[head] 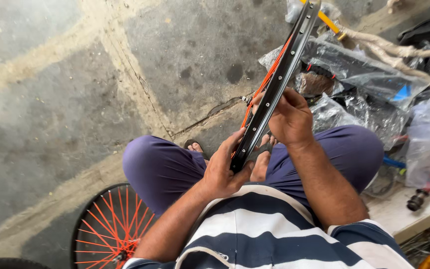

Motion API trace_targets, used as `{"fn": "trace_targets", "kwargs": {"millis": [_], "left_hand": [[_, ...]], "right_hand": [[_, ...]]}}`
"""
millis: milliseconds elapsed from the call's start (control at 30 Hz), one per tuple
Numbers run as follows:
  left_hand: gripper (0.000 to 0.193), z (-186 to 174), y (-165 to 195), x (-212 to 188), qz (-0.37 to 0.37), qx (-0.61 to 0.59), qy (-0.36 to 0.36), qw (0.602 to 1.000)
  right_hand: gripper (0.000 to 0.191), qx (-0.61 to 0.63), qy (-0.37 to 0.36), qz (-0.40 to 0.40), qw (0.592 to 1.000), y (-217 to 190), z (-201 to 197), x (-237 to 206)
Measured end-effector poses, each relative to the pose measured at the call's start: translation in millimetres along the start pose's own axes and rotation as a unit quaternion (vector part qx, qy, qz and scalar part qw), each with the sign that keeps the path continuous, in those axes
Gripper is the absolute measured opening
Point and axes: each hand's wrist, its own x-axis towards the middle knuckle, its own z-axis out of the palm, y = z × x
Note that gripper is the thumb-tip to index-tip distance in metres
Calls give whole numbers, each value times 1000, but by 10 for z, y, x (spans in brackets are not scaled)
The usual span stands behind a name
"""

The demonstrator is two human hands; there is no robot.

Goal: The person sits on the floor with a bicycle rim across their lap and threads orange spokes through the rim eyelets, working around the rim and adjusting spokes as they go. They rotate the rim to reach different sections and continue threading spokes throughout the episode.

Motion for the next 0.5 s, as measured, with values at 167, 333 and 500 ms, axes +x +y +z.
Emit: {"fn": "trace_targets", "kwargs": {"millis": [167,333,500], "left_hand": [[84,-121,205,186,24,11,-20,999],[77,-1067,766,169,147,218,149,953],[73,-1449,1172,-7,155,298,272,902]], "right_hand": [[28,-4,-36,-41,998,27,-61,-131],[22,1,-68,-27,997,21,-128,-191],[32,3,-93,-67,993,91,-140,-301]]}}
